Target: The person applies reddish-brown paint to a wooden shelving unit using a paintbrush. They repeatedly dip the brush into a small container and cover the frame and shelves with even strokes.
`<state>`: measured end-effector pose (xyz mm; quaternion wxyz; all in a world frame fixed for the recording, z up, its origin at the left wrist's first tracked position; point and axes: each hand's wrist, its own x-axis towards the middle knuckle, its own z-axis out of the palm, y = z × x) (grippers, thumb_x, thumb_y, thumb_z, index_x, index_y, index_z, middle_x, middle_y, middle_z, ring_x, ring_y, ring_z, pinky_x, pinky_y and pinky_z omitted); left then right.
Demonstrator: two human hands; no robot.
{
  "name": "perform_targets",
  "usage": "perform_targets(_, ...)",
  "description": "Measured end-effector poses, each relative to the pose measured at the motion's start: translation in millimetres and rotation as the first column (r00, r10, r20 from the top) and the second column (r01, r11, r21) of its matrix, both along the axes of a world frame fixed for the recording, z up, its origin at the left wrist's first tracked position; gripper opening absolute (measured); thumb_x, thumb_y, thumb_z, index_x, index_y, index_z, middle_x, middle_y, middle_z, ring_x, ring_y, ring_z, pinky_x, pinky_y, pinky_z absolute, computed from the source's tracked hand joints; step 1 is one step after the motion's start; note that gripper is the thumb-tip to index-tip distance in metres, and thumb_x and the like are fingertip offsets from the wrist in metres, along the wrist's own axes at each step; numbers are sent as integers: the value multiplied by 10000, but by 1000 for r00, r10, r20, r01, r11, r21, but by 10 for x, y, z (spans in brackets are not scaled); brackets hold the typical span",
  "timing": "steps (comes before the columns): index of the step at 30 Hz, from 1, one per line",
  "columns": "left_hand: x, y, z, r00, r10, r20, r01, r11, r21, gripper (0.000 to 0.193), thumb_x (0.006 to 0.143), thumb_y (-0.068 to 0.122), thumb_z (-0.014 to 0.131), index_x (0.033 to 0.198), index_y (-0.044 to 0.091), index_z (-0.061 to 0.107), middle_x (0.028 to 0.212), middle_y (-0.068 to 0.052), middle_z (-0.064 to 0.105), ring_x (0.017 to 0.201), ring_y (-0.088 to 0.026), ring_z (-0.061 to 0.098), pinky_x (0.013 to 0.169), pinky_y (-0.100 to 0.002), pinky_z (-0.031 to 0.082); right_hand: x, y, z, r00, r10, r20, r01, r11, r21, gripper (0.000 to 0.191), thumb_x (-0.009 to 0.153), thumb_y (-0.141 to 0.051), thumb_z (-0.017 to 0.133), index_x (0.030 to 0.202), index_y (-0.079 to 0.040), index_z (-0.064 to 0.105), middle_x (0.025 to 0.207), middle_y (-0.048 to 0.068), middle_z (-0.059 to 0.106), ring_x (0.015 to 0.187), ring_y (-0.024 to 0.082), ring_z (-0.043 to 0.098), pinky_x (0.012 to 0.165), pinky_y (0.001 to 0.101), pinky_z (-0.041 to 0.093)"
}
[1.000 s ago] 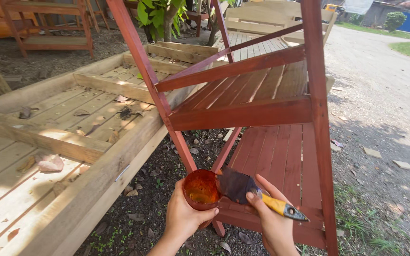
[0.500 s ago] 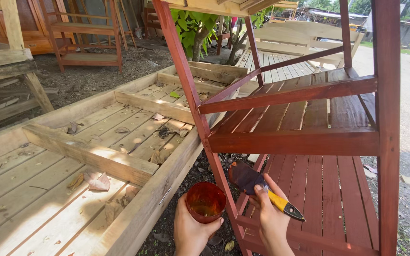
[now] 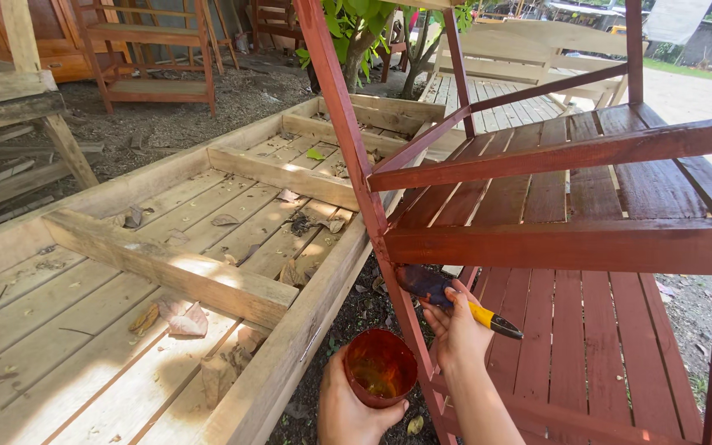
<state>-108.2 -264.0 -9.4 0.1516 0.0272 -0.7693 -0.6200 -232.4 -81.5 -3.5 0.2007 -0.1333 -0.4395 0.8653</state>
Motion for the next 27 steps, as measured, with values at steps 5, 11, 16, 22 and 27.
perform_targets(5,-57,45,2,998,17,54,-18,1000,23,997,413,171,978,1315,90,558,1207,-92,692,1159,-238,699,1007,-371,544,-137,0,-52,1000,13,25,-14,999,32,409,929,-127,655,1330,-51,634,1068,147,714,779,275,746,638,339,608)
perform_targets(11,-97,123,80,996,66,64,-70,996,58,1039,400,167,978,1338,95,535,1214,-91,697,1161,-231,704,1009,-371,541,-2,285,-319,985,63,162,-80,992,102,429,922,-127,634,1349,-90,618,1082,142,721,804,272,764,664,349,615)
perform_targets(16,-102,229,62,993,99,57,-97,995,-36,999,453,203,973,1341,83,533,1240,-99,688,1174,-242,695,1005,-380,542,266,718,-808,925,51,378,-91,992,88,421,948,-114,599,1369,-129,617,1111,164,706,836,310,754,684,379,609)
perform_targets(22,-53,376,8,995,84,46,-77,988,-136,1042,433,209,981,1358,82,517,1244,-105,682,1179,-249,686,1002,-375,535,240,947,-803,957,14,289,-42,995,91,396,960,-99,598,1353,-74,642,1127,134,709,818,301,765,694,365,632)
perform_targets(27,-93,485,-32,994,86,64,-73,980,-185,1075,409,224,988,1362,85,509,1231,-107,690,1166,-247,694,999,-364,536,-222,636,-295,992,114,47,-114,993,-3,461,927,-96,678,1385,-90,630,1108,136,718,796,262,740,684,348,622)
